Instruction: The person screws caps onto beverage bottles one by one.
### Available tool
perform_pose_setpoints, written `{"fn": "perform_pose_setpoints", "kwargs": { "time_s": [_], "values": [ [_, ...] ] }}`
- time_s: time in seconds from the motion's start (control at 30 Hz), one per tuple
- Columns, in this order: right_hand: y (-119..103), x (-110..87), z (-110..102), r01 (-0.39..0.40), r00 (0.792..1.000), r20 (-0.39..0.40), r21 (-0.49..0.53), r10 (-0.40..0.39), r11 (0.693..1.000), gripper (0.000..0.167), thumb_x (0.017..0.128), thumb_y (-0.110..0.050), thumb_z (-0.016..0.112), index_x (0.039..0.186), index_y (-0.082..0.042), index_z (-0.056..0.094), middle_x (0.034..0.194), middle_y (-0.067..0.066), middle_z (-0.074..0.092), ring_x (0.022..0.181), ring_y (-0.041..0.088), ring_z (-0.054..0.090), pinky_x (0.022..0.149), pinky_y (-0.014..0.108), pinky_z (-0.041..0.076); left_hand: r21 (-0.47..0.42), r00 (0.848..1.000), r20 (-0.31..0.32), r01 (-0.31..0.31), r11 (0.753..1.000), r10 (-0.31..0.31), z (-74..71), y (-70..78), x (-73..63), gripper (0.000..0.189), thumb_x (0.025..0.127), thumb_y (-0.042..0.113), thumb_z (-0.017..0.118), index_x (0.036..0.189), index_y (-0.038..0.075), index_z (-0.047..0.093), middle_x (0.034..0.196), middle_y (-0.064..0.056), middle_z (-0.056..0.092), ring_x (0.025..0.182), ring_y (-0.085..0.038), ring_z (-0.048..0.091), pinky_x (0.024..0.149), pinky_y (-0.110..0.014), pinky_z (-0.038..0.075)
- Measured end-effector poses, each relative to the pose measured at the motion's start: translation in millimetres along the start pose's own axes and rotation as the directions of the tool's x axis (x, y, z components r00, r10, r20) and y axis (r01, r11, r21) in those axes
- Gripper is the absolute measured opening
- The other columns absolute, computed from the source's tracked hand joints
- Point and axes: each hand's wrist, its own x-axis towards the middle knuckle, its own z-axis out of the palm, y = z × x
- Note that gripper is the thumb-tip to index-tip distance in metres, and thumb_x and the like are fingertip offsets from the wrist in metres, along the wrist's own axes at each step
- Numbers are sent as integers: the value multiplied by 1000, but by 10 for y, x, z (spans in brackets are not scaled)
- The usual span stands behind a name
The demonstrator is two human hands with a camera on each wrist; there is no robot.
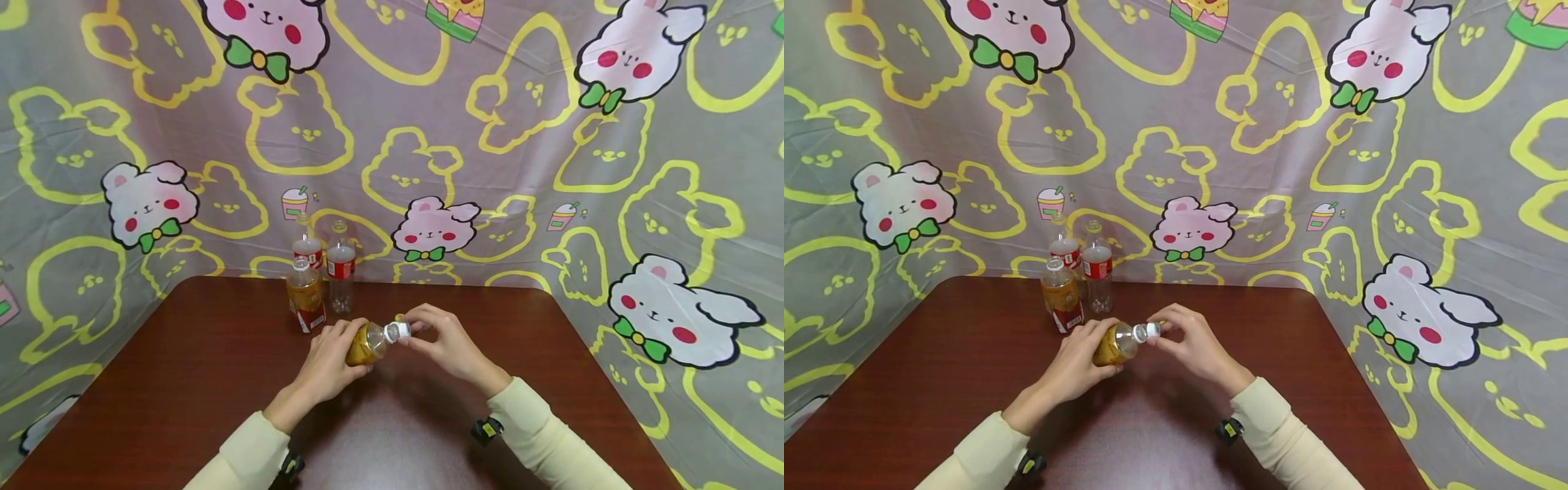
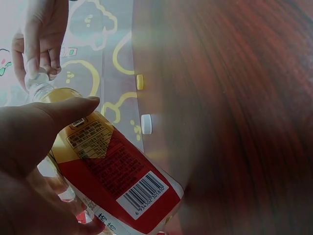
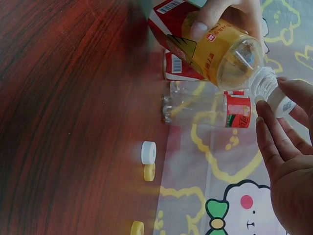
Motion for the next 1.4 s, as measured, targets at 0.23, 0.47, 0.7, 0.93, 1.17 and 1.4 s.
{"fn": "perform_pose_setpoints", "kwargs": {
  "time_s": [0.23,0.47,0.7,0.93,1.17,1.4],
  "values": [
    [21,-29,13,-20,1000,18,0,20,1000,28,87,-19,83,114,-15,75,111,-8,68,90,10,67,85,34,58,-3,1000,9,-17,1000,17,23,36,-9,76,74,28,93,140,18,55,118,-7,62,107,-35,55,90,-57,44],
    [38,-46,14,-20,999,38,15,20,1000,28,87,-20,83,114,-15,75,108,-8,69,88,12,67,84,34,58,-2,999,16,-36,999,36,37,60,-20,75,75,28,93,139,19,56,116,-5,62,106,-34,56,90,-57,43],
    [23,-53,19,-26,999,44,-15,27,1000,29,86,-19,84,112,-13,75,105,-8,68,88,12,68,83,34,58,-6,999,36,-35,999,35,29,70,-25,75,76,27,92,141,18,56,118,-5,61,106,-33,55,92,-58,42],
    [14,-61,24,-8,998,65,-40,11,999,27,87,-21,84,112,-15,76,102,-10,70,90,9,68,81,43,58,0,998,48,-43,999,43,18,68,-34,77,75,27,92,142,16,55,120,-6,61,108,-34,55,93,-59,42],
    [56,-77,21,15,995,96,-42,-11,999,24,90,-22,81,111,-12,76,95,-7,70,86,9,69,80,33,59,13,997,67,-49,999,48,24,89,-41,76,76,26,92,142,17,55,119,-6,60,109,-32,57,93,-60,42],
    [53,-91,22,-20,996,92,-12,21,1000,20,92,-21,78,109,-11,76,91,-5,73,75,10,70,70,28,59,22,997,63,-47,999,45,23,115,-33,77,76,27,92,142,18,55,119,-5,61,109,-32,58,94,-60,42]
  ]
}}
